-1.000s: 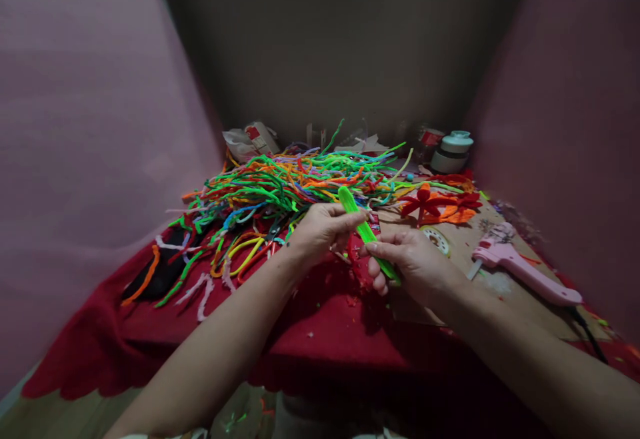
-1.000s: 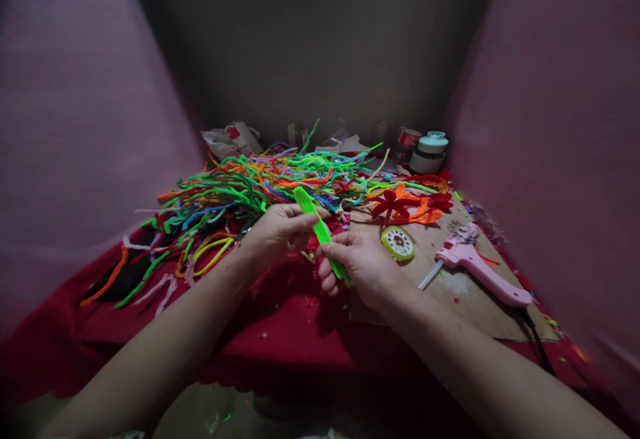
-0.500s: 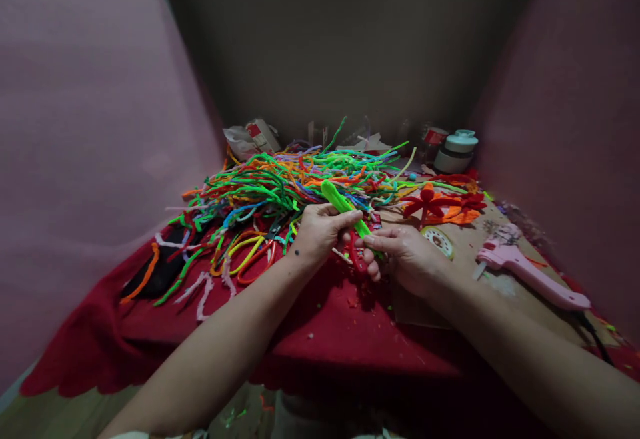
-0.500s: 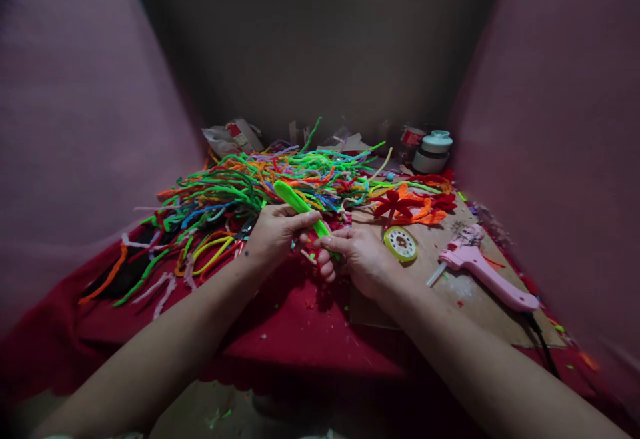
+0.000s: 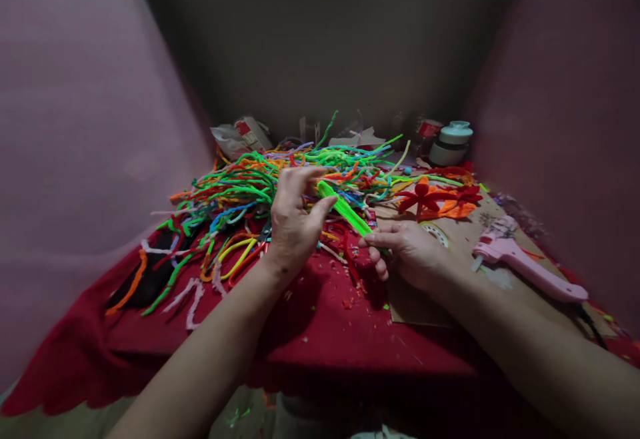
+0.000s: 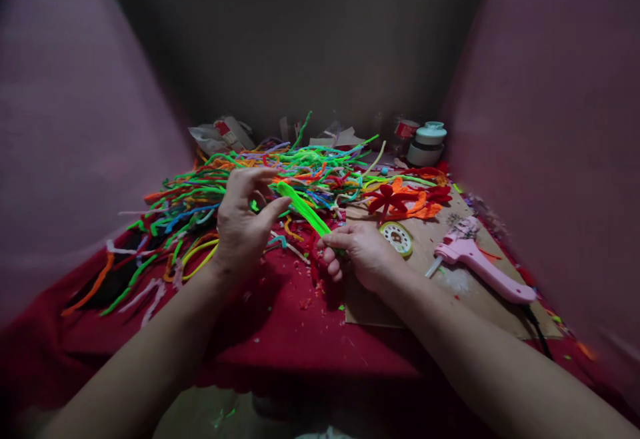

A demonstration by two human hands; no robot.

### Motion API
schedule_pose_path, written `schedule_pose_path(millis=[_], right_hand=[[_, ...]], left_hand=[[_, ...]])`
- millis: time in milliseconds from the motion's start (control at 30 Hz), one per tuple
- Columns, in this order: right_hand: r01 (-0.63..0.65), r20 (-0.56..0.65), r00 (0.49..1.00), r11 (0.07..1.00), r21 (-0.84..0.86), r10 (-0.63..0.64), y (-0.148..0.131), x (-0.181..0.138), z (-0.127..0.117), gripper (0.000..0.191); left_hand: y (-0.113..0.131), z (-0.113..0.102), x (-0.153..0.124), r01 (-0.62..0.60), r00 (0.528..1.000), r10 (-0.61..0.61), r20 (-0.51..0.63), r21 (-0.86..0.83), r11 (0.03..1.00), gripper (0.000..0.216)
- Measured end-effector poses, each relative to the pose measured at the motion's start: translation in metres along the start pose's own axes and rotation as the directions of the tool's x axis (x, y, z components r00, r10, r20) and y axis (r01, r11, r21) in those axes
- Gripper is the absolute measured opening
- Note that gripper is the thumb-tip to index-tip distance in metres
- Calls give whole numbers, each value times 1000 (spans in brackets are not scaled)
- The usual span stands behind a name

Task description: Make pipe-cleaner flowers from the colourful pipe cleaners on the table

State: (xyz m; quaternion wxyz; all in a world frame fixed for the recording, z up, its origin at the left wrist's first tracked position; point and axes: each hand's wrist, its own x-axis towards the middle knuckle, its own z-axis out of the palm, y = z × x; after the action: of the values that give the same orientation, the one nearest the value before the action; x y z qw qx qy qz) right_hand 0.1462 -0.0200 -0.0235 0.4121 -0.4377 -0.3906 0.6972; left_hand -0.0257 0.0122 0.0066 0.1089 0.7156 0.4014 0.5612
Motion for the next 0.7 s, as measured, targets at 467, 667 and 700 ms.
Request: schedule_pose_path(millis=[467,667,700], right_hand=[[-89,115,987,977,-194,113,-5,-1,-11,9],[-54,132,987,957,-285,95,-11,-2,-15,13],[-54,130,987,956,-290,95,-12,-2,-15,13]], left_hand=[[-7,6,-9,-661,566,405,718,101,744,18],[-4,6,-12,-680,559,402,725,124,722,23],[-4,7,-12,-686,557,406,725,125,717,23]])
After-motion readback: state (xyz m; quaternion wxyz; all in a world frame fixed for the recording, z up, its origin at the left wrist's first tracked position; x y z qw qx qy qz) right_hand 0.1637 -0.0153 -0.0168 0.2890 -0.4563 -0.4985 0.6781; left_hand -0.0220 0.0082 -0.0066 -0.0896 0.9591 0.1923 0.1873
